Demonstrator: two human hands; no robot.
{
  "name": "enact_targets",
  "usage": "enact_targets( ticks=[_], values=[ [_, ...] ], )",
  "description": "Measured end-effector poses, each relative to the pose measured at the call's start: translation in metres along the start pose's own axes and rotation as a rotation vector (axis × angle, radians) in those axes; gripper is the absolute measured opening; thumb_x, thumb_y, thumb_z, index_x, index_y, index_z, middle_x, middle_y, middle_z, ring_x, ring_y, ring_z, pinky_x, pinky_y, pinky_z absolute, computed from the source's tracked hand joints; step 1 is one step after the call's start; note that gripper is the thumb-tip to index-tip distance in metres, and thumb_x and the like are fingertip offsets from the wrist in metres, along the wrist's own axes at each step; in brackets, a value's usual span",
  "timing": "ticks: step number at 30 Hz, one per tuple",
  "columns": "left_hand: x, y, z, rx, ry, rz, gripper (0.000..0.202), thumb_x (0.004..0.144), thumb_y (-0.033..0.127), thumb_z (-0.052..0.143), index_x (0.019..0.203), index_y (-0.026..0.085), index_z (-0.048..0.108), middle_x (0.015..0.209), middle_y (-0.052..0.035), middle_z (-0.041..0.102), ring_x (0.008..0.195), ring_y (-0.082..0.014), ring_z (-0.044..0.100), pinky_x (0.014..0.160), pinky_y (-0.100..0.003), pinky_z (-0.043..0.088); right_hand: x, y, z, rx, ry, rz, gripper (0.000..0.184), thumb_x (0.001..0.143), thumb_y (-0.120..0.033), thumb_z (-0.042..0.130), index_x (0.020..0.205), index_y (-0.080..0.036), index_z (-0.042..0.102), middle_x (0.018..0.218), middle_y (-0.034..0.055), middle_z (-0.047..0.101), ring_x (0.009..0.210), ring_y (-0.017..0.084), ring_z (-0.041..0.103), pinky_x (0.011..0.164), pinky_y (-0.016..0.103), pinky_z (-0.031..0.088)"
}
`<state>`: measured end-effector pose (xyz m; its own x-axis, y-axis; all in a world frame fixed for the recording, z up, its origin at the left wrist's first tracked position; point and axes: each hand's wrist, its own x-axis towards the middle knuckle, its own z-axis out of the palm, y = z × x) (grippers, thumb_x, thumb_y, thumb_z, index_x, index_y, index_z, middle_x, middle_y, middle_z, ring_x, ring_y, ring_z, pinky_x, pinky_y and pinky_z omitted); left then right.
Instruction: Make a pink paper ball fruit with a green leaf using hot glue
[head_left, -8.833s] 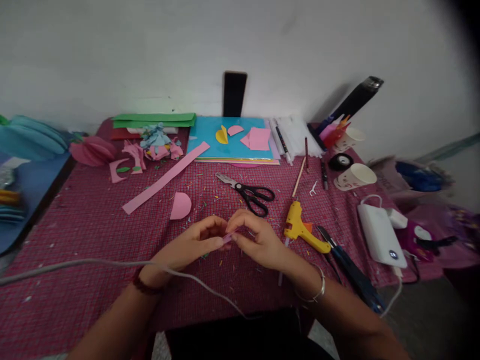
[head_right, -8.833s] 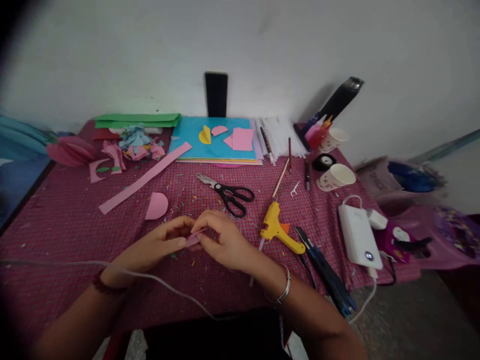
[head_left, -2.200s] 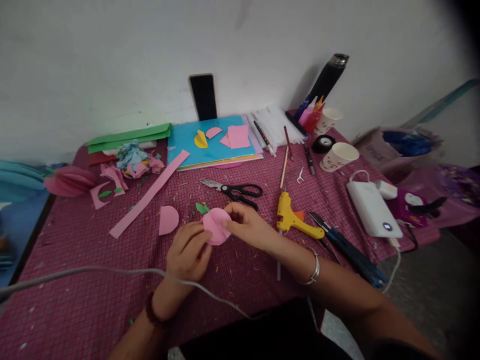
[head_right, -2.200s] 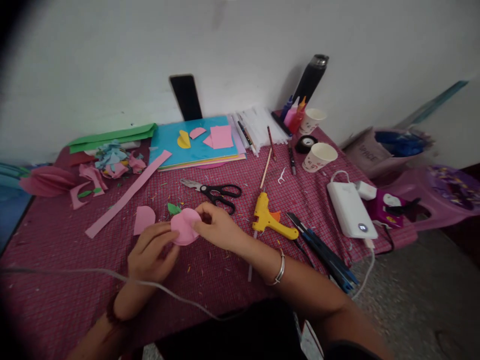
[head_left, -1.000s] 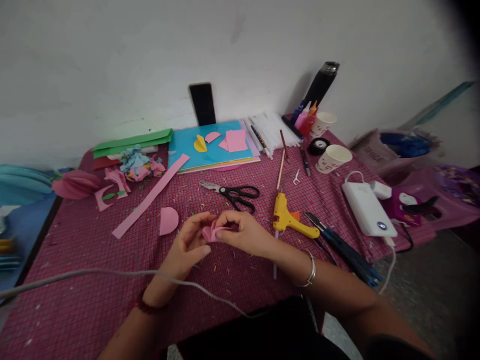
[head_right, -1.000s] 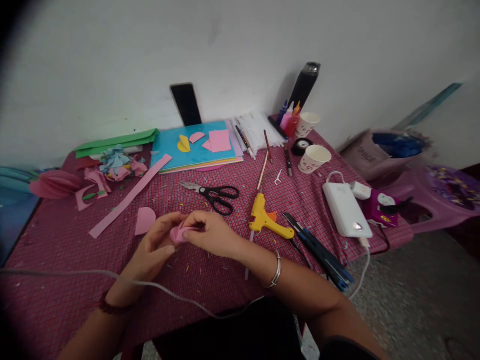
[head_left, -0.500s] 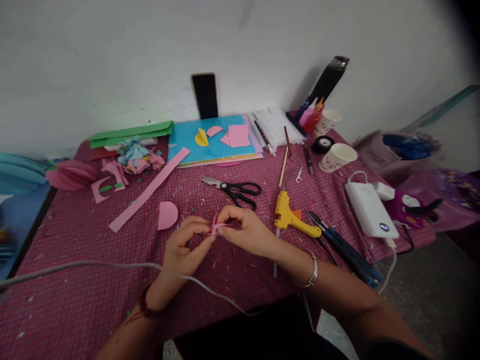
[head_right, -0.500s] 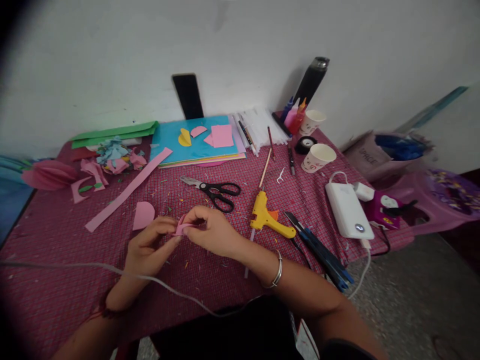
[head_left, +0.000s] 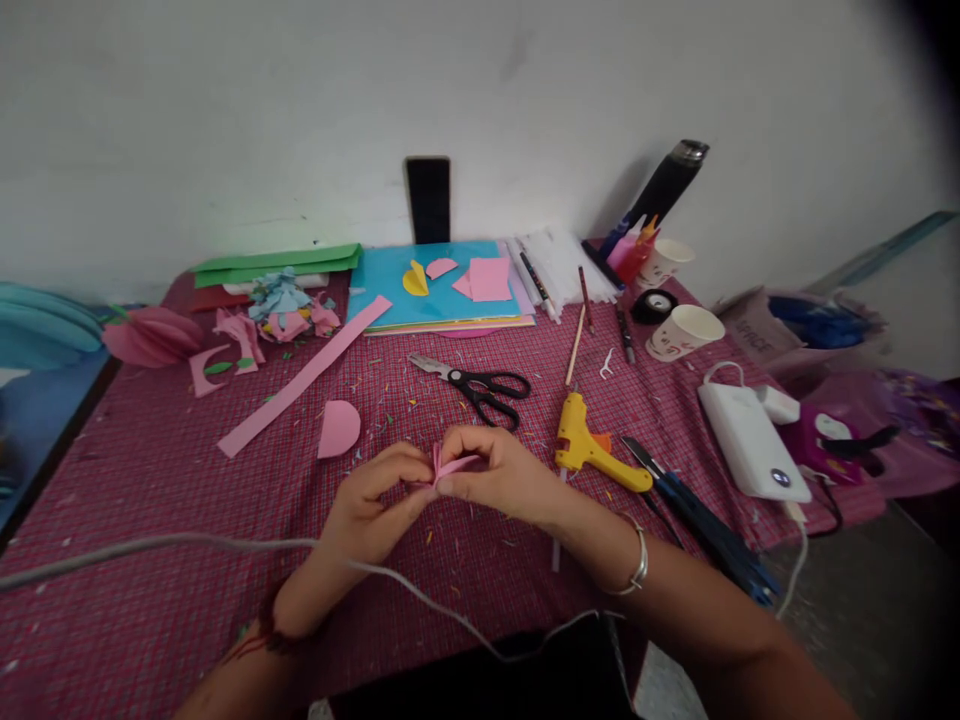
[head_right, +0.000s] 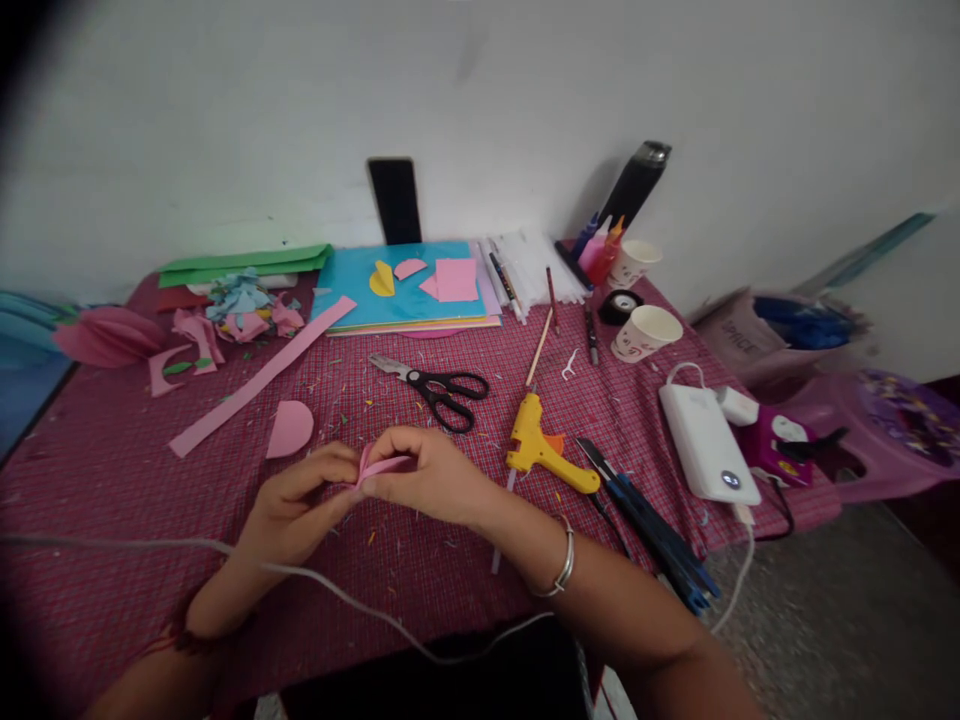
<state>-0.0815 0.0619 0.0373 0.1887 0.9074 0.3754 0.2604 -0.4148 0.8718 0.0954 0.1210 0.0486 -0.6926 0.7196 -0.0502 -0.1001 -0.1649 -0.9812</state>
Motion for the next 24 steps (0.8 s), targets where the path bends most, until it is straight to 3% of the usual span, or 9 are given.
enact_targets(
  ticks=[7, 13, 15, 19, 24],
  values=[
    [-0.003, 0.002, -0.006, 0.014, -0.095, -0.003, 0.014, 0.082, 0.008, 0.064, 0.086, 0.022, 0.064, 0.081, 0.0003, 0.06, 0.074, -0.0104, 0.06, 0.065, -0.021, 0.049, -0.002, 0.003, 0.0, 0.036, -0.04, 0.027, 0.012, 0.075, -0.023, 0.071, 0.071, -0.017, 0.061, 0.069, -0.0038, 0.056, 0.063, 0.009, 0.048, 0.061, 0.025, 0.037],
    [-0.003, 0.007, -0.005, -0.145, -0.008, -0.18, 0.042, 0.077, 0.003, 0.056, 0.11, 0.028, 0.058, 0.118, -0.0041, 0.057, 0.084, -0.0108, 0.063, 0.069, -0.022, 0.053, -0.001, 0.002, -0.006, 0.047, -0.132, 0.048, 0.014, 0.076, -0.025, 0.073, 0.072, -0.017, 0.061, 0.07, -0.003, 0.059, 0.064, 0.009, 0.051, 0.061, 0.025, 0.039],
    [-0.003, 0.007, -0.004, -0.16, -0.008, -0.234, 0.042, 0.077, 0.003, 0.055, 0.112, 0.028, 0.059, 0.108, -0.0026, 0.063, 0.081, -0.0106, 0.064, 0.069, -0.022, 0.052, -0.001, 0.004, -0.008, 0.039, -0.137, 0.09, 0.015, 0.075, -0.026, 0.073, 0.072, -0.017, 0.061, 0.07, -0.0025, 0.06, 0.064, 0.009, 0.052, 0.061, 0.025, 0.04],
    [-0.002, 0.003, -0.004, -0.205, -0.002, -0.309, 0.026, 0.077, 0.007, 0.06, 0.097, 0.023, 0.066, 0.088, -0.0013, 0.067, 0.082, -0.013, 0.064, 0.071, -0.023, 0.051, -0.001, 0.007, -0.006, 0.009, -0.114, 0.121, 0.017, 0.073, -0.027, 0.074, 0.073, -0.017, 0.061, 0.067, -0.004, 0.057, 0.061, 0.008, 0.048, 0.059, 0.024, 0.038],
    [-0.005, -0.006, -0.007, -0.59, -0.035, -0.457, 0.015, 0.085, 0.031, 0.061, 0.09, 0.019, 0.068, 0.076, -0.0027, 0.062, 0.062, -0.0119, 0.057, 0.053, -0.022, 0.044, -0.002, 0.003, -0.006, 0.063, -0.188, 0.11, 0.016, 0.074, -0.026, 0.073, 0.072, -0.017, 0.061, 0.069, -0.0044, 0.057, 0.063, 0.007, 0.048, 0.062, 0.023, 0.04]
  ],
)
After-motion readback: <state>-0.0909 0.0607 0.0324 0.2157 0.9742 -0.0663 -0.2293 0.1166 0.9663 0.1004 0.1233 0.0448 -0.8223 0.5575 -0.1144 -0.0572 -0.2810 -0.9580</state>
